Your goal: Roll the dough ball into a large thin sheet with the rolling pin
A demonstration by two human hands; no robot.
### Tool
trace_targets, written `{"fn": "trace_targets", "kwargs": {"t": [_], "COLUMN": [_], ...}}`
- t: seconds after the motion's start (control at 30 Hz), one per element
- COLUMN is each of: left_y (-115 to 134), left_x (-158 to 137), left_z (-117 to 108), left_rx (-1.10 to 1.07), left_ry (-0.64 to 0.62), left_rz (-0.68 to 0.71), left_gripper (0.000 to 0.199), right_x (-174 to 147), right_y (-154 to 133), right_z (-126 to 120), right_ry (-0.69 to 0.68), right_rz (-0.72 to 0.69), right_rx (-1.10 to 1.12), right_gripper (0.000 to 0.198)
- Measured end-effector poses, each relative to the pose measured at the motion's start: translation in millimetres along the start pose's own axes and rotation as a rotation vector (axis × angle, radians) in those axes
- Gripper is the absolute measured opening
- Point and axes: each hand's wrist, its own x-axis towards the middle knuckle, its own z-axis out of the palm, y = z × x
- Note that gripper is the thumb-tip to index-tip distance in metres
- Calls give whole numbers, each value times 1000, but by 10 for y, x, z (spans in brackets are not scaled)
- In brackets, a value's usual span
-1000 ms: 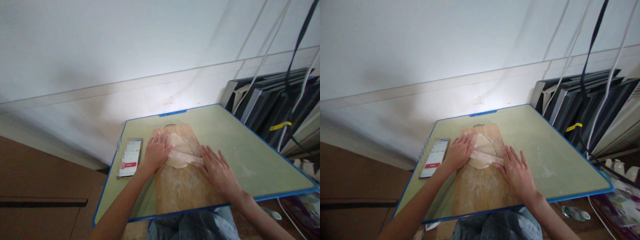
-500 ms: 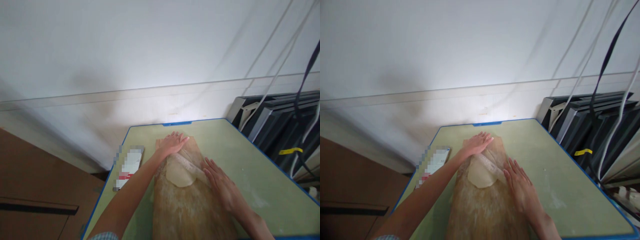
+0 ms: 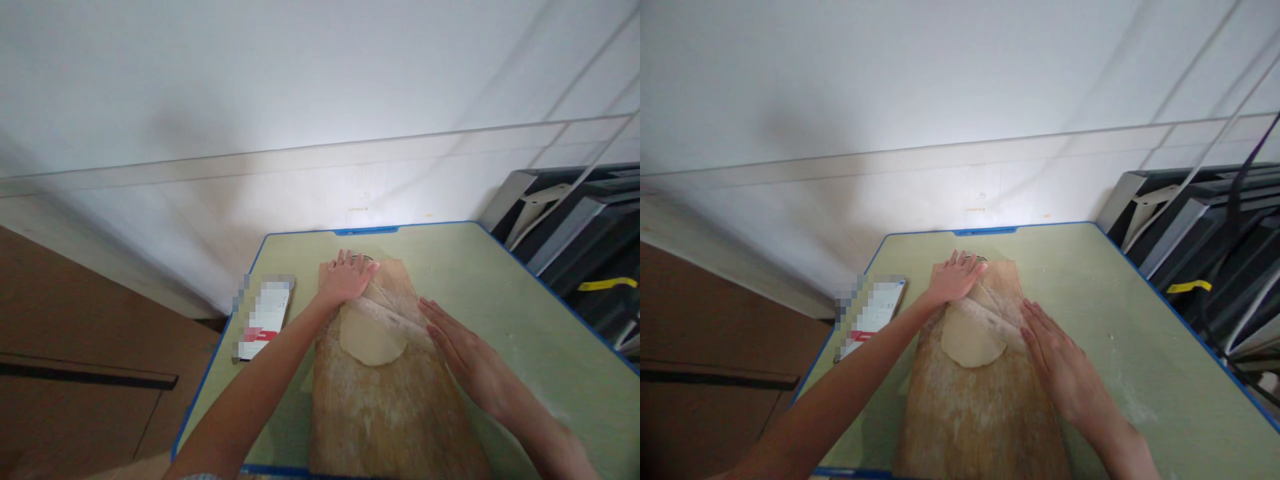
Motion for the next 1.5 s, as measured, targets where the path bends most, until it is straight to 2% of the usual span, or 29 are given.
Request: {"fn": "trace_targets", "kwargs": {"t": [0.33, 0.53, 0.7, 1.0, 1.17, 1.3, 1.5], "left_y": [-23, -74, -102, -220, -265, -293, -338], "left_x": [-265, -387, -561, -903, -1050, -1184, -1387], "left_z": [-24, 69, 75, 113, 117, 126, 190], "left_rx": [64, 78, 42, -68, -126, -130, -120], "left_ry": [37, 187, 221, 244, 243, 249, 276], "left_rz": [7, 30, 41, 96, 107, 101, 98], "left_gripper": [61, 62, 54, 47, 47, 46, 45], "right_x": [22, 16, -29, -261, -382, -474, -656], "right_y": [-44, -129, -226, -508, -575, -603, -674], "right_z": [-41, -25, 7, 134, 206, 241, 274], "right_ry": [17, 80, 137, 214, 280, 259, 218], "right_rz": [-74, -123, -174, -219, -269, -305, -343], "right_rx": [-55, -186, -337, -478, -471, -492, -511], "right_gripper": [47, 47, 48, 42, 37, 34, 45]}}
